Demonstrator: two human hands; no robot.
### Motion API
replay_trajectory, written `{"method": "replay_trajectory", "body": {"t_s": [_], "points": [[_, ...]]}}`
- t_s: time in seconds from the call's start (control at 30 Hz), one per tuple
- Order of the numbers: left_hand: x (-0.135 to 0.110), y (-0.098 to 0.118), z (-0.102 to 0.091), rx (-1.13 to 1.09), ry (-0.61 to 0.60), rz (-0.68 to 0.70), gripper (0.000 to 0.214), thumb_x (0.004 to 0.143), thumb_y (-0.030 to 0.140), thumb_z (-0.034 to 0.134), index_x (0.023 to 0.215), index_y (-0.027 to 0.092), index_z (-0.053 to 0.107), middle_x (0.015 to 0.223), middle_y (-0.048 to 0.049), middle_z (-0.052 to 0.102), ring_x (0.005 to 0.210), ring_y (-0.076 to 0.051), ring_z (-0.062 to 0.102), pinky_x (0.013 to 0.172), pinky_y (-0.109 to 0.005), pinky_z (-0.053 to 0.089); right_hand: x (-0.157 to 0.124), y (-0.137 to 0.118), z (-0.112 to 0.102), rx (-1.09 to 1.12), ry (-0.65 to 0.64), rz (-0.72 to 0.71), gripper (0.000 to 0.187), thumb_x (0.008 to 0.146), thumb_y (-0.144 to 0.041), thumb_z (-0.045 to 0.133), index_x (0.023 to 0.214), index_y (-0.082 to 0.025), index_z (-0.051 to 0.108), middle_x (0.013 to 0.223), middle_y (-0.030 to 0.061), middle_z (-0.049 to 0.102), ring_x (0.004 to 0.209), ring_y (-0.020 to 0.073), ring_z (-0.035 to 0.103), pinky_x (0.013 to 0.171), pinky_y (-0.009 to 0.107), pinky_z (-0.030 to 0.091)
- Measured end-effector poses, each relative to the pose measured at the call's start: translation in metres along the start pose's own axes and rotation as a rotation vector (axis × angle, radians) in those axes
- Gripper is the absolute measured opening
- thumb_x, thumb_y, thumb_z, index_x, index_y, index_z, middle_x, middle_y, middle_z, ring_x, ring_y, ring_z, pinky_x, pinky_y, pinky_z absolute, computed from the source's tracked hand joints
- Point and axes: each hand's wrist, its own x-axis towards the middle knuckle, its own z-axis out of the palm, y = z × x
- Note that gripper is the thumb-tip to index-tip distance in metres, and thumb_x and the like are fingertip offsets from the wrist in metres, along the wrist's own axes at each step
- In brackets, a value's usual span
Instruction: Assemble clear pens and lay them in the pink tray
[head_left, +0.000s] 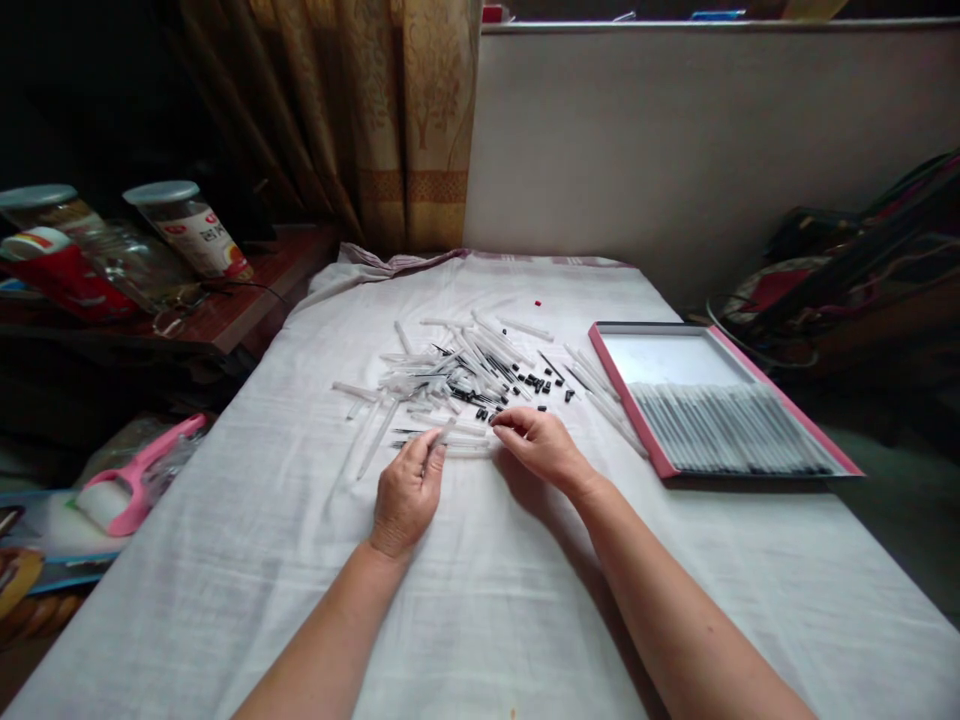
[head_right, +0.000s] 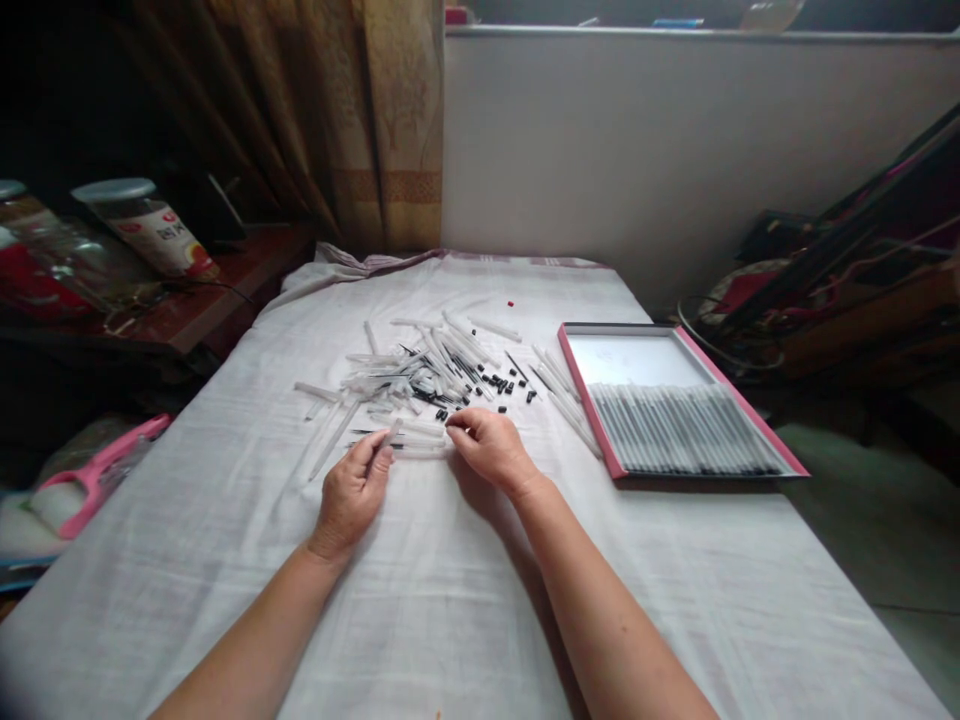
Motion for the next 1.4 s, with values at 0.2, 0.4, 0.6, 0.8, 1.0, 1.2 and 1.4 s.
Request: {"method": "replay_trajectory", "body": {"t_s": [0.2,0.4,0.6,0.8,1.0,1.2,1.4], "points": [[0.01,-0.013,-0.01,-0.026,0.06,-0.251,0.032,0.094,0.037,0.043,0.11,0.018,0.063,0.076,-0.0036,0.072,0.069,-0.016,0.069,0.066,-0.025,0.052,-0.003,-0.014,0.015,-0.379,-0.075,-0.065,0.019,0.086,-0.028,0.056,0.09,-0.024,0.074,0.092,0.004,0.069,0.077,0.0162,0.064,0.07,0.026,0.044],[0.011,-0.011,-0.01,0.001,0.022,-0.251,0.033,0.092,0.04,0.046,0.11,0.019,0.065,0.076,-0.0038,0.074,0.074,-0.019,0.071,0.067,-0.026,0.051,0.0,-0.03,0.02,-0.587,-0.135,-0.064,0.024,0.086,-0.038,0.058,0.104,-0.028,0.071,0.104,0.005,0.067,0.084,0.0187,0.064,0.066,0.026,0.044],[0.01,-0.012,-0.009,-0.04,0.016,-0.244,0.033,0.093,0.039,0.045,0.111,0.019,0.064,0.079,-0.0046,0.075,0.078,-0.019,0.072,0.069,-0.025,0.052,0.005,-0.032,0.017,-0.542,-0.199,-0.045,0.023,0.085,-0.043,0.061,0.095,-0.026,0.073,0.091,0.0034,0.069,0.08,0.0178,0.064,0.065,0.026,0.042],[0.01,-0.013,-0.007,-0.035,0.009,-0.197,0.03,0.091,0.036,0.047,0.109,0.019,0.065,0.08,-0.0044,0.075,0.078,-0.018,0.071,0.073,-0.026,0.052,0.005,-0.02,0.018,-0.44,-0.135,0.008,0.025,0.091,-0.035,0.052,0.087,-0.025,0.075,0.091,0.0037,0.07,0.08,0.0158,0.064,0.069,0.025,0.042],[0.01,-0.013,-0.007,-0.035,-0.002,-0.204,0.03,0.091,0.037,0.047,0.108,0.019,0.065,0.08,-0.0047,0.075,0.078,-0.019,0.071,0.072,-0.027,0.053,0.013,-0.022,0.023,-0.521,-0.128,0.055,0.021,0.087,-0.033,0.057,0.098,-0.027,0.073,0.097,0.0043,0.07,0.084,0.0191,0.065,0.068,0.027,0.043],[0.011,-0.013,-0.006,-0.054,-0.024,-0.191,0.029,0.09,0.036,0.05,0.109,0.02,0.065,0.081,-0.0042,0.075,0.079,-0.019,0.071,0.074,-0.026,0.053,0.017,-0.036,0.024,-0.678,-0.148,0.078,0.02,0.089,-0.028,0.05,0.095,-0.022,0.068,0.103,0.0092,0.069,0.083,0.0209,0.066,0.066,0.028,0.044],[0.009,-0.017,-0.004,-0.055,0.014,-0.091,0.025,0.091,0.032,0.053,0.108,0.021,0.067,0.099,-0.0061,0.075,0.093,-0.019,0.07,0.085,-0.028,0.053,-0.005,-0.018,0.01,-0.266,0.029,0.075,0.011,0.083,-0.025,0.055,0.082,-0.021,0.064,0.081,0.0045,0.071,0.073,0.0178,0.065,0.07,0.028,0.047]]}}
